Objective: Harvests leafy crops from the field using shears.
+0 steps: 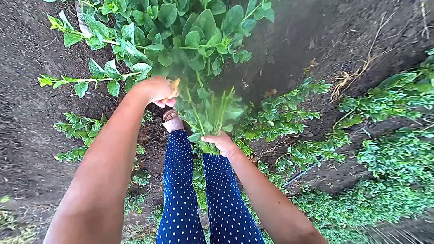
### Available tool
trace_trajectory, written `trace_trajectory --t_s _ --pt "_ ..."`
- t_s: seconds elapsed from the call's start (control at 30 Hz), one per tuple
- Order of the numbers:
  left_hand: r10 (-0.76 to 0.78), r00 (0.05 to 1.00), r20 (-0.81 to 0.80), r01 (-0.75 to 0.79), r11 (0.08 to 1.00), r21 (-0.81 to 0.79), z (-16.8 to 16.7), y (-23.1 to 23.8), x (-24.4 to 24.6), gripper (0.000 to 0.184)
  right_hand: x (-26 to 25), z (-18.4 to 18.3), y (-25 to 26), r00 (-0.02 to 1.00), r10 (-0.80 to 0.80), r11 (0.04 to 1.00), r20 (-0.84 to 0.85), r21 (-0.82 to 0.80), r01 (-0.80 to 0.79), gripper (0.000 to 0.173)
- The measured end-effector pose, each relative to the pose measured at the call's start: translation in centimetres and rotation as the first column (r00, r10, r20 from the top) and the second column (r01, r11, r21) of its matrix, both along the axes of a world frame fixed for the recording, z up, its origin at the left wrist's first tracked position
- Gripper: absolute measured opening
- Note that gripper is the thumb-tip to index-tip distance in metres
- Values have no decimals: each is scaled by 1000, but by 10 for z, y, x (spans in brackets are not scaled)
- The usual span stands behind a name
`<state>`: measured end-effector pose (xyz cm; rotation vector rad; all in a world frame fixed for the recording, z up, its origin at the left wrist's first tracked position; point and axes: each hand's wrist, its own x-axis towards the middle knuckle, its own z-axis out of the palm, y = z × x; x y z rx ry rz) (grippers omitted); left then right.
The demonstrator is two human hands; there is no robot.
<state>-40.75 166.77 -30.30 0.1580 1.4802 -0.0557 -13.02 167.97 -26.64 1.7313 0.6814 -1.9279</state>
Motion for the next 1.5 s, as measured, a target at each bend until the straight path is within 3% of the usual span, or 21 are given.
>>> trace_trajectory --t_s 0.07,0.13,0.2,0.3,0.37,0.43,0.53,0.73,0.87,1.0,1.13,1.27,1.4,1.5 --pt "55 994 -97 -40 988 148 24 -26 3 29 16 17 6 998 4 1000 -60 -24 -5 42" --pt "136 943 -304 -15 929 369 42 -56 15 29 31 35 11 993 5 999 -120 -40 -10 40" --pt "230 851 -472 92 820 566 63 -76 31 27 41 50 16 984 -7 998 -176 -65 -5 39" --pt "330 729 -599 326 603 728 98 -80 47 21 47 69 20 969 -13 994 -248 -110 -15 42" --pt "323 732 -600 406 501 764 114 -69 43 18 43 82 22 963 9 993 -270 -111 -40 41" --pt "198 789 -582 427 505 750 122 -59 36 20 38 95 21 959 30 992 -282 -109 -63 40" --pt "27 864 -502 394 583 710 127 -62 26 26 30 117 20 947 44 988 -318 -128 -89 41" --pt "132 913 -386 185 709 680 179 -88 6 35 19 174 31 873 159 951 -461 -167 -261 40" --pt "137 871 -472 296 621 726 232 -108 4 29 4 235 45 809 261 921 -528 -116 -372 41" --pt "241 853 -463 284 530 799 299 -119 13 31 -9 302 62 719 304 894 -624 -73 -442 43" --pt "444 681 -582 491 312 813 350 -125 14 28 -23 368 77 603 397 857 -692 44 -514 46" --pt "580 436 -688 767 160 621 414 -120 11 11 -36 434 85 489 506 815 -711 208 -541 48" --pt "706 203 -679 880 173 443 466 -114 3 6 -49 488 88 324 531 806 -783 350 -477 43" --pt "791 113 -602 904 169 392 495 -110 -5 5 -53 514 88 191 567 783 -801 452 -429 43"
